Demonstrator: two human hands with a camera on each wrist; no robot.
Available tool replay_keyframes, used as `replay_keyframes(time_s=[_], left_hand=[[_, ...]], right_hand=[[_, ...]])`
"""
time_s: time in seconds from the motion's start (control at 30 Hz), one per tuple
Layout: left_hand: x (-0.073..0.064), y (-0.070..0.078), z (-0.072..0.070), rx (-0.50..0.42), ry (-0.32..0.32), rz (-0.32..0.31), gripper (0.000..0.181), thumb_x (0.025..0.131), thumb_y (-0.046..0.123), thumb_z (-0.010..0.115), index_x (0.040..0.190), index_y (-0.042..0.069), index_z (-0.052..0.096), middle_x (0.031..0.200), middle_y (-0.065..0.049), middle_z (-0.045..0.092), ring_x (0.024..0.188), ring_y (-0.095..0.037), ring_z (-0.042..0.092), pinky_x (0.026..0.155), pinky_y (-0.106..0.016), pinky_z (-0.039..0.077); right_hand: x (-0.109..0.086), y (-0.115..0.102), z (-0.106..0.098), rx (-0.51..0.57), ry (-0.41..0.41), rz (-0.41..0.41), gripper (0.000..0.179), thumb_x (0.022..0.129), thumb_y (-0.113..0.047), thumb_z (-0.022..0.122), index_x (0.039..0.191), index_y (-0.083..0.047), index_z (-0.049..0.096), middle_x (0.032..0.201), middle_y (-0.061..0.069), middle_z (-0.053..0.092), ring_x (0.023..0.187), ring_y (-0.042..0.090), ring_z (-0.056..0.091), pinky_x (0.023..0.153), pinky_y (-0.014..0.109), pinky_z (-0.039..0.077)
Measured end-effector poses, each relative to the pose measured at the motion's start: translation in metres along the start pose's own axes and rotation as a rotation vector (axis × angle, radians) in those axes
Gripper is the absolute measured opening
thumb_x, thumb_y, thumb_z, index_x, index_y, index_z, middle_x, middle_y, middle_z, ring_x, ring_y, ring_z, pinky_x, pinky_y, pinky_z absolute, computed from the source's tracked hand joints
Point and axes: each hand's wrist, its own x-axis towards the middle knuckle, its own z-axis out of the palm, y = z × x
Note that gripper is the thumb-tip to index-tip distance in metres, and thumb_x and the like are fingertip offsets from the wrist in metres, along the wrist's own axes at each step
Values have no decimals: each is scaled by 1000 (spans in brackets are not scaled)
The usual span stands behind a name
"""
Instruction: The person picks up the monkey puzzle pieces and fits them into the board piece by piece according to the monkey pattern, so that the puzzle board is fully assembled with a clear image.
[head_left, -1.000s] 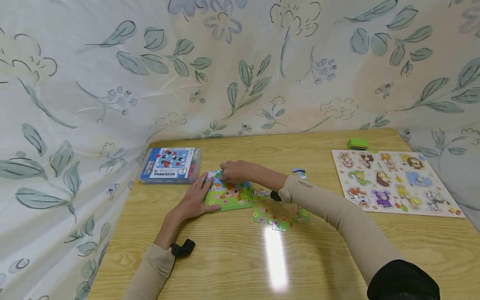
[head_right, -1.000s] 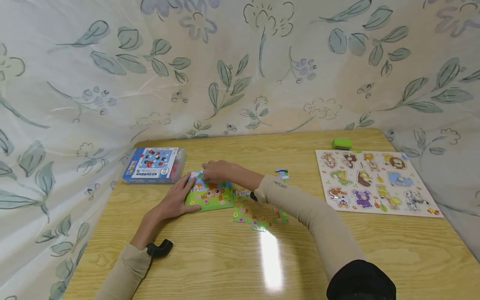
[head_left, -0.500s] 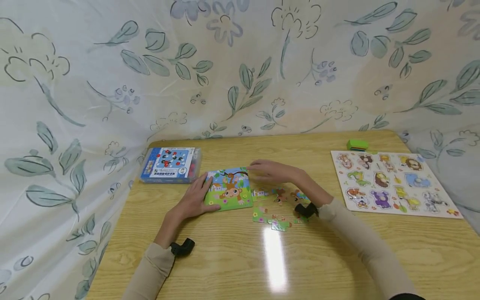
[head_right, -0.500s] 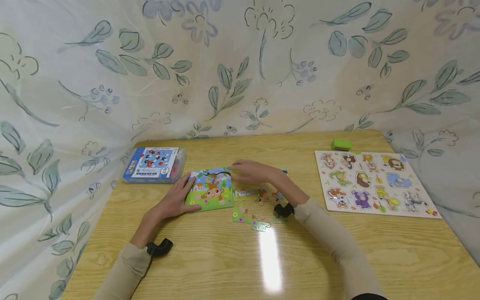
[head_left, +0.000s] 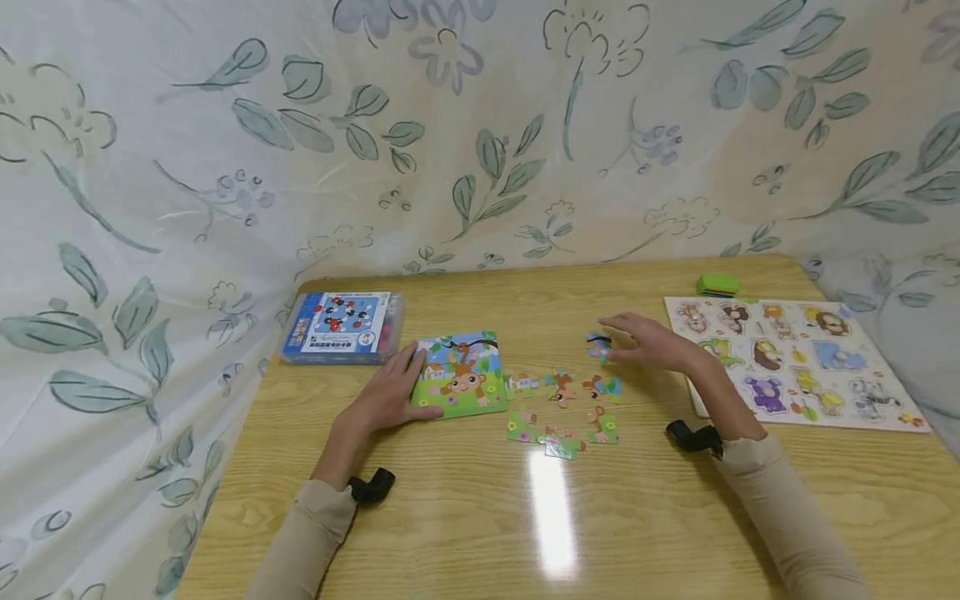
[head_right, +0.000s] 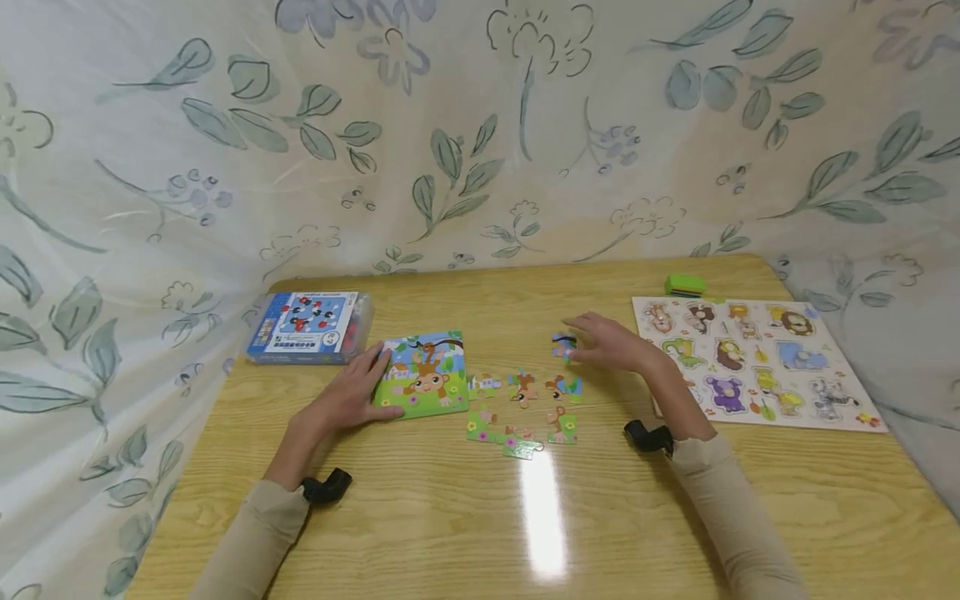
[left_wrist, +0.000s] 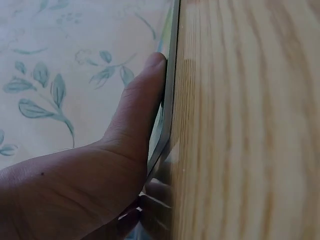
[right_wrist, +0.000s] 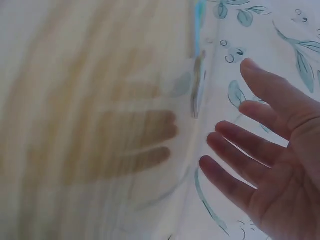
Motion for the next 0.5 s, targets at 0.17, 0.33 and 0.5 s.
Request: replay_keyframes(time_s=[0.17, 0.33, 0.5], left_hand=[[2, 3, -1, 8, 1, 2, 110, 81, 65, 65, 156, 3, 14, 163, -20, 7, 149, -41, 15, 117, -56, 24], [1, 3, 0, 0, 13, -3, 110, 81, 63, 67, 156, 2, 14, 163, -20, 9, 149, -40, 16, 117, -55, 25], [0, 1, 0, 2, 21, -2, 111, 80, 64, 67, 156, 2, 13, 163, -20, 10, 149, -39, 17, 117, -54, 26]], right_hand=[[-1, 4, 1, 15, -11, -11, 63, 92, -18, 67, 144, 7, 40, 140, 31, 45, 127, 49, 45, 98, 60, 44], [1, 5, 3, 13, -20, -3, 60, 92, -20, 67, 140, 7, 44, 138, 30, 48, 127, 48, 46, 98, 59, 44], [4, 4, 7, -35, -7, -8, 60, 91, -21, 69, 139, 6, 47, 136, 28, 51, 127, 47, 46, 100, 59, 42]])
